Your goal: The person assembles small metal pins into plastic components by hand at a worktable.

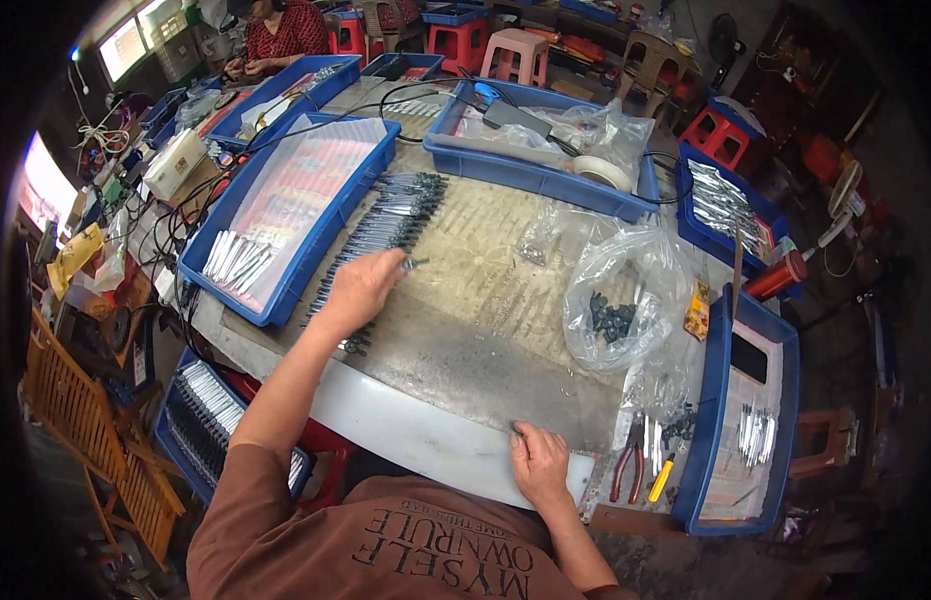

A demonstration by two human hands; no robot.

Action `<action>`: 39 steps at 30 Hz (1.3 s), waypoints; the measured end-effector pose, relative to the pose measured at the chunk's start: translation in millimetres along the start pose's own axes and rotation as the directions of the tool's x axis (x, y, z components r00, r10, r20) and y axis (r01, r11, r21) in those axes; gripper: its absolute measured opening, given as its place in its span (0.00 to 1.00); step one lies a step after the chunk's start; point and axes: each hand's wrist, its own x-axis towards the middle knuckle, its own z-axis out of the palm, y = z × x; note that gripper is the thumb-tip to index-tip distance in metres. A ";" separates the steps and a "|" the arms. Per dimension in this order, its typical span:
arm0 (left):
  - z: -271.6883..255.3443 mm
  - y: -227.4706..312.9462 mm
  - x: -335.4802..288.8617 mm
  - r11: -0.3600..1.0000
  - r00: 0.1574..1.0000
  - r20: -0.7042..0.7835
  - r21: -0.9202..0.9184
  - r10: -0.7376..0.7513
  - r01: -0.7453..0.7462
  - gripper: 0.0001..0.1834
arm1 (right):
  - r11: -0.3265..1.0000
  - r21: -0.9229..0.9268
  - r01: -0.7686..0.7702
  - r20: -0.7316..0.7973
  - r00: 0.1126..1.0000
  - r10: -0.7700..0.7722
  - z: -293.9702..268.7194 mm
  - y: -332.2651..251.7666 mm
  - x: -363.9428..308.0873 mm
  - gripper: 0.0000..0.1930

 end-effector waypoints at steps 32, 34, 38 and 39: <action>67.7 -93.2 48.2 0.989 0.997 -0.041 0.138 0.066 -0.060 0.07 | 0.999 0.027 0.017 -0.027 1.000 -0.016 1.1 1.2 2.5 0.05; 68.9 -93.2 48.6 0.988 0.995 -0.055 0.138 0.081 -0.073 0.08 | 1.000 0.024 0.015 -0.026 1.000 -0.014 0.5 0.6 2.6 0.05; 69.0 -94.3 47.5 0.991 0.998 -0.035 0.122 0.056 -0.051 0.09 | 0.999 0.023 0.025 -0.023 0.999 -0.024 0.4 0.7 2.5 0.06; 69.1 -94.3 48.1 0.993 0.998 -0.048 0.112 0.052 -0.046 0.09 | 0.999 0.022 0.025 -0.023 0.999 -0.024 0.4 0.7 2.4 0.06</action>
